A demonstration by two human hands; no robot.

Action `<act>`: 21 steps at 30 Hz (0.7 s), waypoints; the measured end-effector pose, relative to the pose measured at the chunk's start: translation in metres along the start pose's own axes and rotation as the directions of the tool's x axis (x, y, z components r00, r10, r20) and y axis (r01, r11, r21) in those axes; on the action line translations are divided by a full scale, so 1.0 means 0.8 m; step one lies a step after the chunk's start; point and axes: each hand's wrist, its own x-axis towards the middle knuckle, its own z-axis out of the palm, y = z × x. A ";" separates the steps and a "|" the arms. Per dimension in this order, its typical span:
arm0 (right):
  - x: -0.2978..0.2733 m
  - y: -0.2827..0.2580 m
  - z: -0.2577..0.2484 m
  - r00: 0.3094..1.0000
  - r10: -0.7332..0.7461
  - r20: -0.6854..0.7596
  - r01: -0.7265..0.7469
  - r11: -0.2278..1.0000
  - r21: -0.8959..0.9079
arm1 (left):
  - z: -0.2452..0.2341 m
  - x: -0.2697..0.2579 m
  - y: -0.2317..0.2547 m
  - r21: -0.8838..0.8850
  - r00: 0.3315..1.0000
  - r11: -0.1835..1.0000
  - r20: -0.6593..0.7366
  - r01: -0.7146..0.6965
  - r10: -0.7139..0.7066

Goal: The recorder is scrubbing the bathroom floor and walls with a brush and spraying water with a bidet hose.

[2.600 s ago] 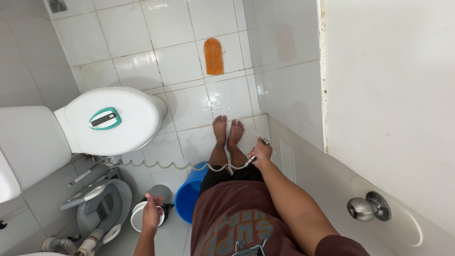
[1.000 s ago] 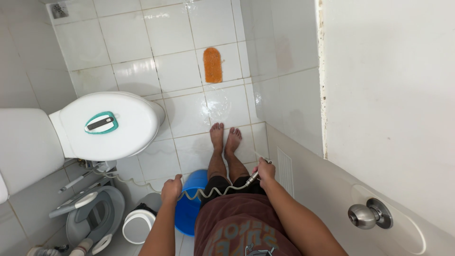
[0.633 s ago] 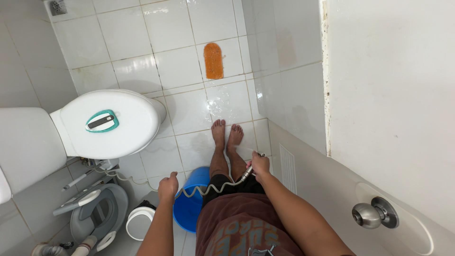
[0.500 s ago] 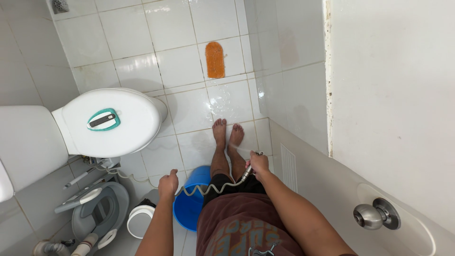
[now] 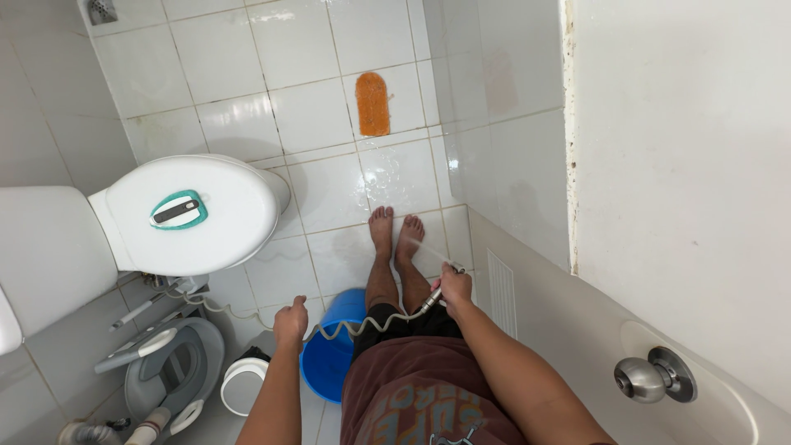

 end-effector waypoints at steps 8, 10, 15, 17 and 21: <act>-0.005 0.004 -0.001 0.999 0.000 0.032 0.000 1.000 -0.003 | -0.004 -0.004 -0.002 -0.044 1.000 0.999 0.003 0.001 -0.001; -0.009 0.000 0.002 1.000 -0.017 0.004 0.017 1.000 0.005 | -0.007 -0.012 0.002 -0.064 1.000 0.998 0.004 0.009 -0.009; -0.007 0.003 0.001 0.999 -0.016 0.030 0.015 0.999 0.028 | 0.000 0.003 -0.014 -0.033 1.000 0.999 -0.013 -0.010 0.009; -0.008 0.001 0.002 0.999 -0.049 0.012 0.049 0.998 0.038 | -0.001 0.002 -0.014 -0.028 1.000 0.999 -0.015 -0.018 0.018; -0.011 0.000 0.000 0.998 -0.047 0.041 0.046 0.998 0.031 | -0.005 -0.009 -0.008 -0.043 1.000 0.999 -0.003 0.010 -0.010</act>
